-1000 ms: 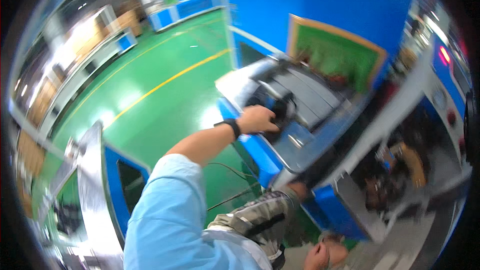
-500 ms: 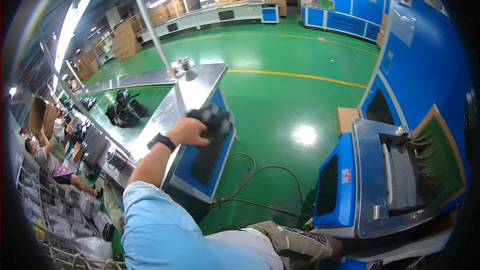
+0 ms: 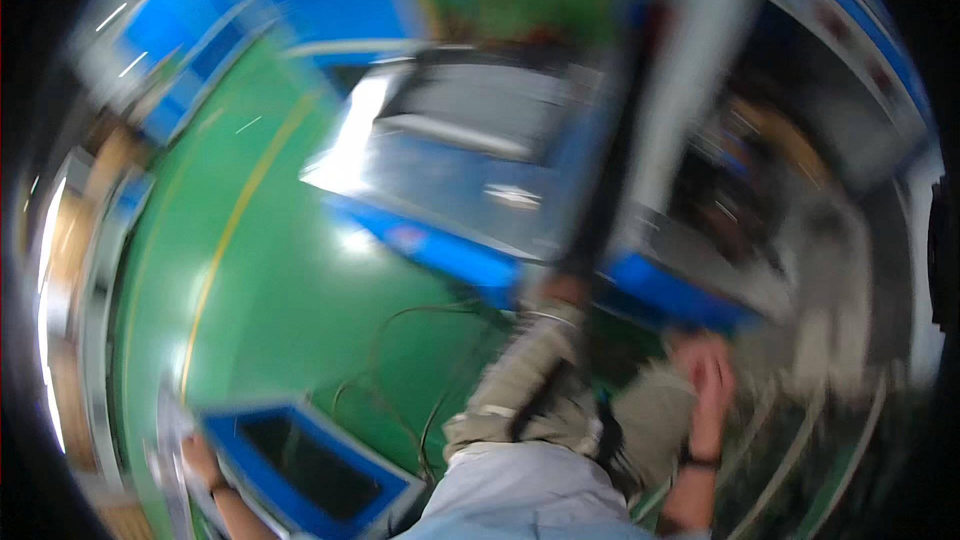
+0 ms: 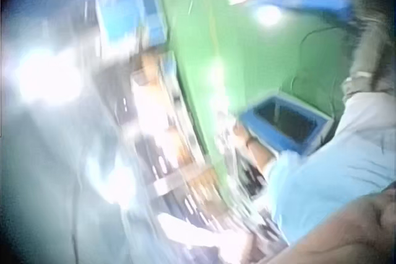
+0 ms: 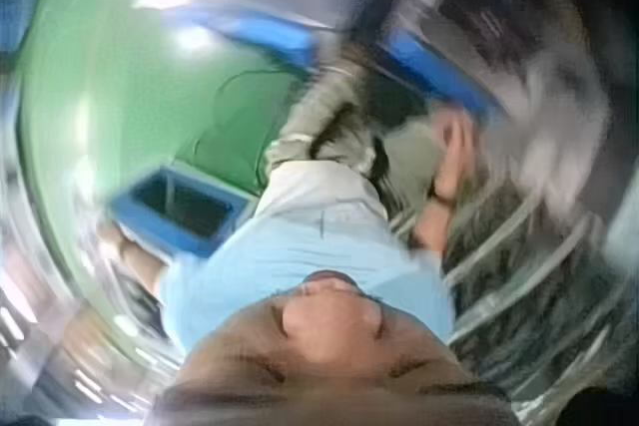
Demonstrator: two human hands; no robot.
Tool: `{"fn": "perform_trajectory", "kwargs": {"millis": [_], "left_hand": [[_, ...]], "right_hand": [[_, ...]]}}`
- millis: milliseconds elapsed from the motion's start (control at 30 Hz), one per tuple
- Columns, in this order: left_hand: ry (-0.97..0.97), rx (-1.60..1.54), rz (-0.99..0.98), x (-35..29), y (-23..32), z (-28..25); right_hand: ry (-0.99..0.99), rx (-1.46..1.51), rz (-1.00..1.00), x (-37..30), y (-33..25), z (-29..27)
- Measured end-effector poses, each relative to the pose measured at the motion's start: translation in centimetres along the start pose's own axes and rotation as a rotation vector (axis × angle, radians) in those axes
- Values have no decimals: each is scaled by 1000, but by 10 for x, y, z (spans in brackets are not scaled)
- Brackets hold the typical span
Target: Operating machinery to prepare shoes and removing lasts from the finished products in a factory setting.
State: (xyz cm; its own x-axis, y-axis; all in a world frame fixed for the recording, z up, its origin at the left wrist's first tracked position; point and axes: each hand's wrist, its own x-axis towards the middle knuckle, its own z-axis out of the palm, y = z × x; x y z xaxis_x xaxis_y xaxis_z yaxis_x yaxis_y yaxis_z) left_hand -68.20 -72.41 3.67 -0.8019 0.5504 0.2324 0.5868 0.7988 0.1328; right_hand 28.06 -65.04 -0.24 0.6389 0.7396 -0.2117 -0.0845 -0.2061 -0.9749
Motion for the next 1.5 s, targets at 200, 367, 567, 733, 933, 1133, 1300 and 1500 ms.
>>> {"fn": "perform_trajectory", "kwargs": {"millis": [200, 367, 567, 733, 933, 1133, 1300, 1500], "left_hand": [[-83, -296, 889, -83, 351, 61], [-503, -540, 1487, -239, 529, 52], [-627, -739, 1732, -350, 571, 34], [-522, -738, 1504, -352, 577, 44], [-560, -697, 1193, -348, 588, 36], [-1960, -276, 1681, -467, 560, -34], [-2546, -269, 1848, -583, 499, -71], [-2668, -613, 2099, -651, 472, -116]], "right_hand": [[68, 1007, 91, 46, -66, -76], [91, 1008, -241, 29, -166, -146], [123, 973, -261, 63, -160, -187], [486, 536, 39, 113, -56, -140], [426, 534, 396, 150, 85, -125], [628, 682, 480, 183, 74, -210], [577, 780, 254, 191, -47, -237], [587, 901, -81, 166, -155, -274]]}}
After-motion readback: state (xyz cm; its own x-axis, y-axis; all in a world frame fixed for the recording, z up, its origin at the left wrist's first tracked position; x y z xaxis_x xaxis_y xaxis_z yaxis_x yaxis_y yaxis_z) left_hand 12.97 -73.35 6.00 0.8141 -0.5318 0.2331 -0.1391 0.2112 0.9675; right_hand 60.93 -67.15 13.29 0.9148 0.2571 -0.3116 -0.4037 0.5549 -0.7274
